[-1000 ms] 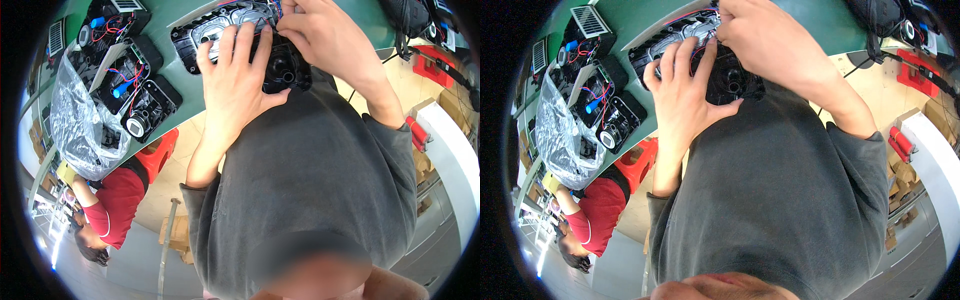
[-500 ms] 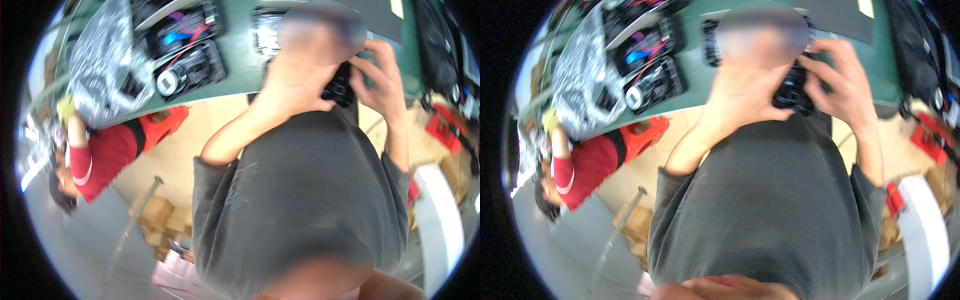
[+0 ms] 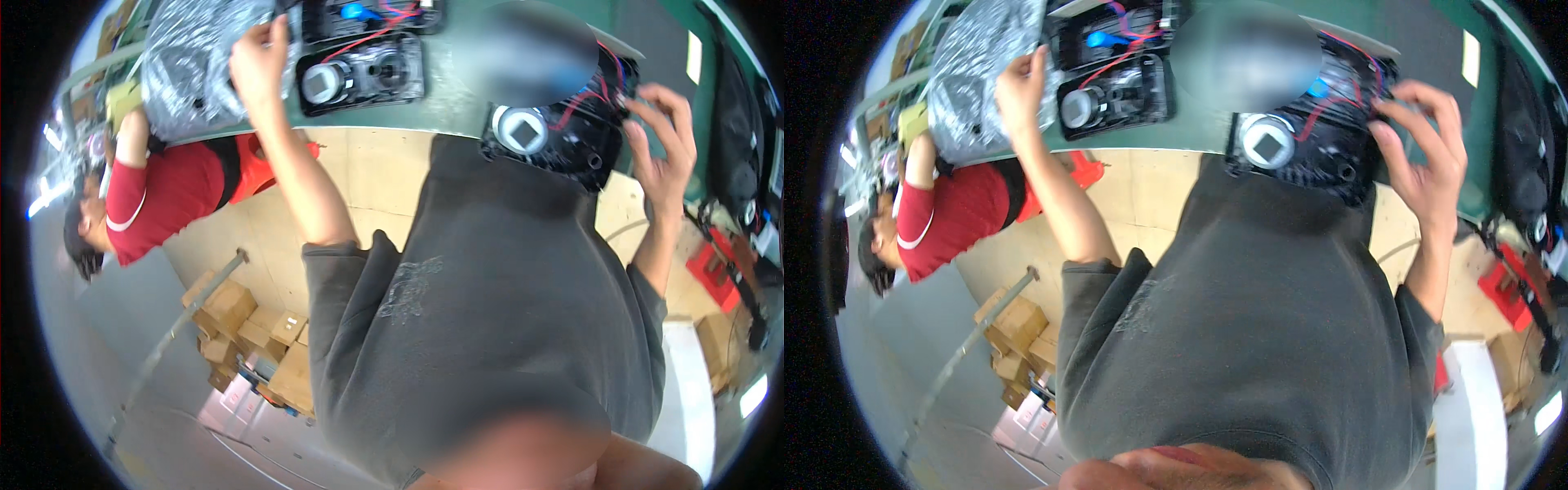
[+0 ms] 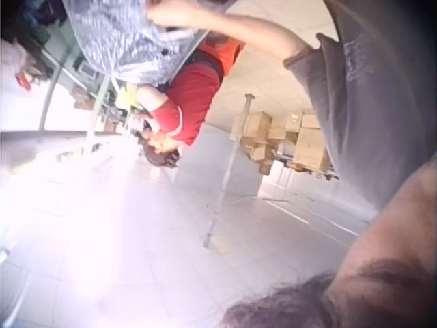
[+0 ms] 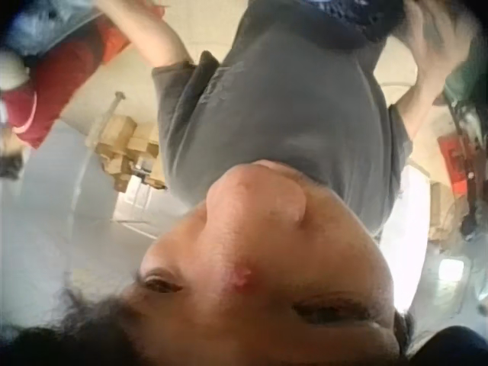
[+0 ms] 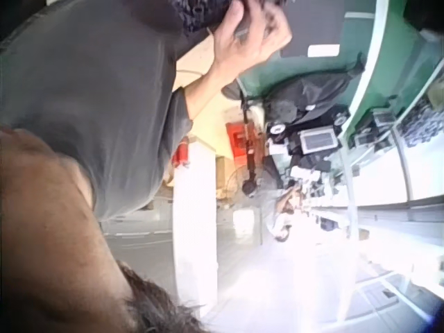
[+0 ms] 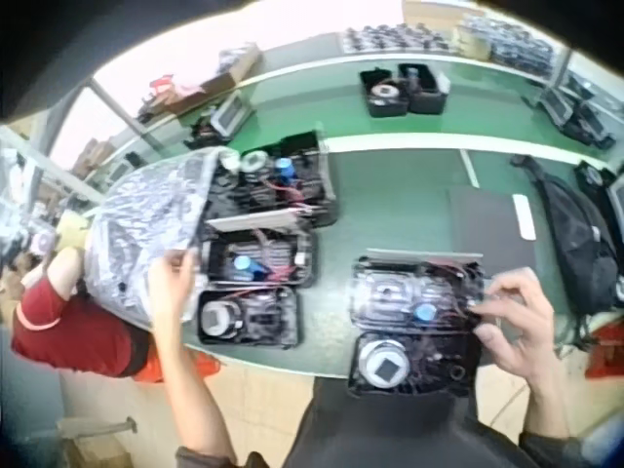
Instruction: Assembling electronic speaker and lighting components by connecting wires and housing parts.
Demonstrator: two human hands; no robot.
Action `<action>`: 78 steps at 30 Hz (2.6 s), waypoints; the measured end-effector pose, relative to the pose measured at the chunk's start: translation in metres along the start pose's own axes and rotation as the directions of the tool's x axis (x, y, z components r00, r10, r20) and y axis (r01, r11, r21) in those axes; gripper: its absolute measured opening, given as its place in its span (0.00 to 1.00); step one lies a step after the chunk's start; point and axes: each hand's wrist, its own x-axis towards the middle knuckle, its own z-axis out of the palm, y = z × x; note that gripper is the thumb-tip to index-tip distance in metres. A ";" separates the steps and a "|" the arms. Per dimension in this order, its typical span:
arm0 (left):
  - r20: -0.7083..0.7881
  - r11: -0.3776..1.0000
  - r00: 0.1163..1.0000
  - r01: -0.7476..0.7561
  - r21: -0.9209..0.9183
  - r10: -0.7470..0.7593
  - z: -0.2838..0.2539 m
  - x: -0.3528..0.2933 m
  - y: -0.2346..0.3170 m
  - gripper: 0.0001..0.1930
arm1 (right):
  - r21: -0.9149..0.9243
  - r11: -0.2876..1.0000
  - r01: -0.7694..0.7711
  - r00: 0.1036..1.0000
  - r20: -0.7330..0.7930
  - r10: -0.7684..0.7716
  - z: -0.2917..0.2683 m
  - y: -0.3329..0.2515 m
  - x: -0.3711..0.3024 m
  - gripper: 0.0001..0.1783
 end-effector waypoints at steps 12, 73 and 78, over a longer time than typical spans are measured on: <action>0.073 0.977 0.985 -0.144 -0.156 0.157 -0.069 -0.031 0.050 0.11 | -0.042 0.989 -0.141 0.979 -0.155 0.133 -0.058 -0.009 0.018 0.13; -0.106 0.377 0.482 -0.786 -0.490 0.870 0.044 -0.148 0.308 0.13 | 0.411 0.885 0.216 0.975 -0.132 -0.177 0.020 0.119 0.027 0.06; -0.129 0.385 0.508 -0.773 -0.505 0.852 0.048 -0.150 0.308 0.13 | 0.364 0.899 0.243 0.966 -0.170 -0.193 0.022 0.119 0.025 0.07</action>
